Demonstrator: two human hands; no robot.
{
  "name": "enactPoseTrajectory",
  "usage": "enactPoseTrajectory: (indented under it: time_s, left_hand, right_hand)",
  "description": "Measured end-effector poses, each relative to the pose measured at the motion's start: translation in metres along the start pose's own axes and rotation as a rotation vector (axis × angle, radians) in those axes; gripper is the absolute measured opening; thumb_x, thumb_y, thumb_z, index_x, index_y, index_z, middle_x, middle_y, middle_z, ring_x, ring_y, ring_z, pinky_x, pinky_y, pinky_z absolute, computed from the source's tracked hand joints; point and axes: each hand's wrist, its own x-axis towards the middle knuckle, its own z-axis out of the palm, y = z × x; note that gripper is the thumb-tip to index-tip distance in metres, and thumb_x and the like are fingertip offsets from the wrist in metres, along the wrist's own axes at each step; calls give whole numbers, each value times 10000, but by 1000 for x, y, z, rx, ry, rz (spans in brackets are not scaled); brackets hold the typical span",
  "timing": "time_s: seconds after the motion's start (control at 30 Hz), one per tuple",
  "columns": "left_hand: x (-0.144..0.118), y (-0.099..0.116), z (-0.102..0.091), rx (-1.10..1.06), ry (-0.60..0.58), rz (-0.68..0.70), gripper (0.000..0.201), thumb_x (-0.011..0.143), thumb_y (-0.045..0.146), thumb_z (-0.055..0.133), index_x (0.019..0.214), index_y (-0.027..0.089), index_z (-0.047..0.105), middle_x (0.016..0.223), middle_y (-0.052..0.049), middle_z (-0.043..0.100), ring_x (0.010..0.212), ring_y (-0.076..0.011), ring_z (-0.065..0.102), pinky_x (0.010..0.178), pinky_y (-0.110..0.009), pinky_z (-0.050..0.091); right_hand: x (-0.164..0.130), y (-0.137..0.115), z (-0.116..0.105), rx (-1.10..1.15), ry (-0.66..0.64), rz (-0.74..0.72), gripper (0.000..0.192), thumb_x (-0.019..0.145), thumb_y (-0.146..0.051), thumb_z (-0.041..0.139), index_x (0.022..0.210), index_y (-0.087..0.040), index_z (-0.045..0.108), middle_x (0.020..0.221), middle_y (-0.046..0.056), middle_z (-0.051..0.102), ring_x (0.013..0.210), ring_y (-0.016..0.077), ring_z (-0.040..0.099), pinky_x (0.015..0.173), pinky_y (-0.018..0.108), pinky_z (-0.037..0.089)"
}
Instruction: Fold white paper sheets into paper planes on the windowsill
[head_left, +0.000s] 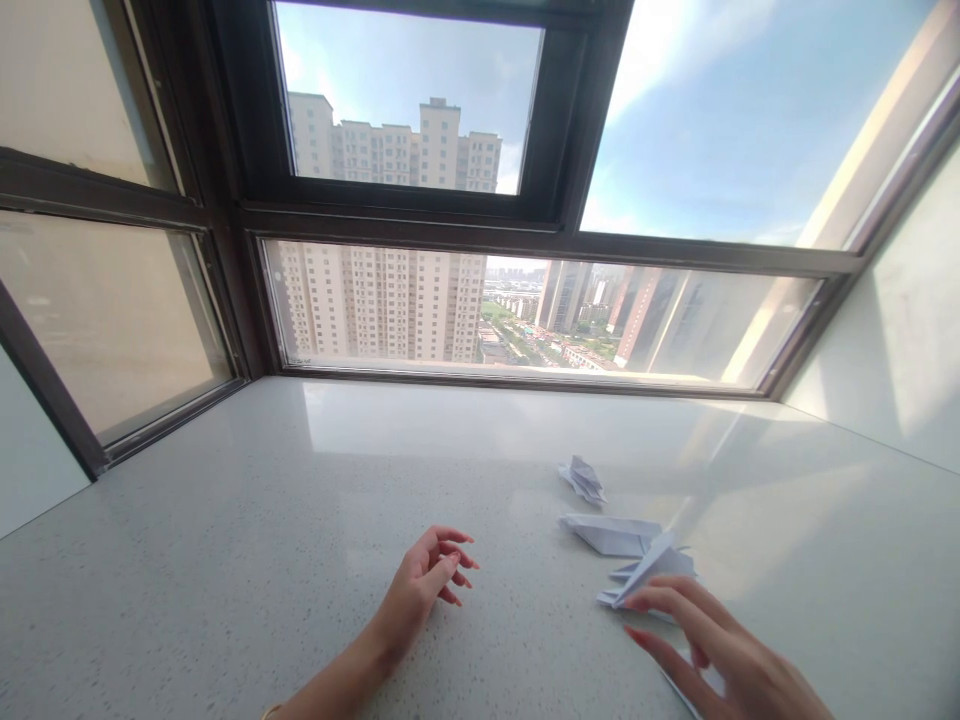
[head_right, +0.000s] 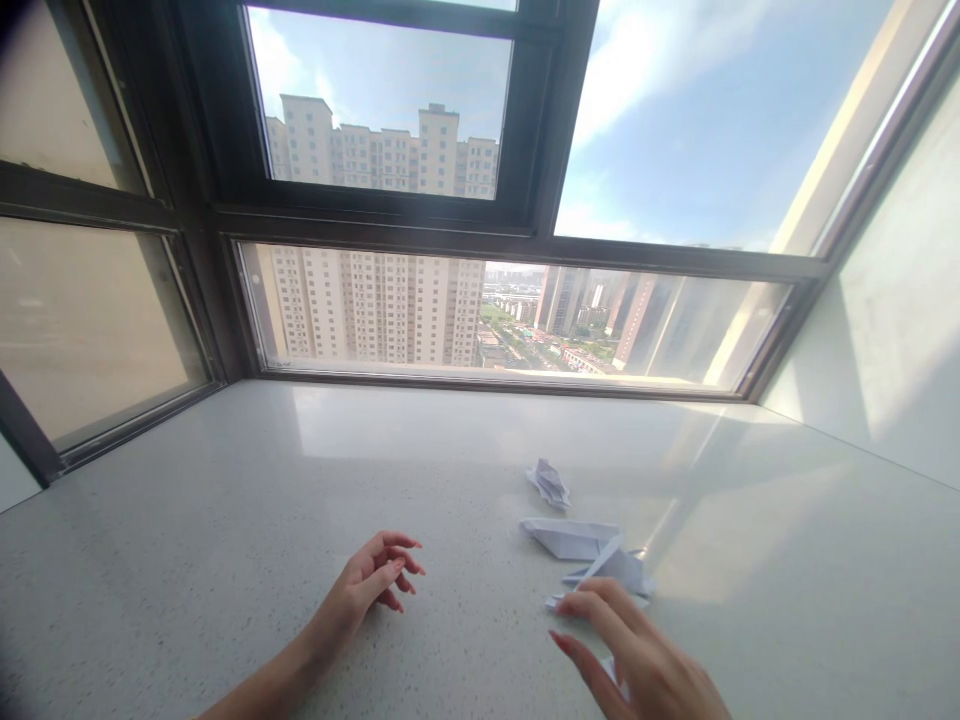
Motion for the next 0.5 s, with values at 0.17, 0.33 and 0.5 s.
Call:
enactPoseTrajectory:
  time_s: [0.17,0.33,0.5]
  left_hand:
    - [-3,8,1,-20,29,-24,214,720,287,497,861,142,567,725,-31,590,582,-107,532,536,-222,417]
    - [-3,9,-2,-63,85,-14,145,676,247,504,765,149,563,635,17,555,406,-49,426,394,-177,299]
    - [1,7,-7,-64,120,15,132,655,241,478,706,151,560,599,33,549,317,-12,268,334,-177,163]
  right_hand:
    - [30,-86,32,82,-264,-264,146,812,-282,454,798,-228,590,762,25,645,641,143,587,580,209,426]
    - [59,-119,59,252,-521,-327,92,728,-260,569,793,-216,616,797,23,659,667,146,577,585,216,393]
    - [68,-116,73,477,-447,-231,85,741,-217,521,707,-188,593,680,-3,606,628,120,522,601,232,386]
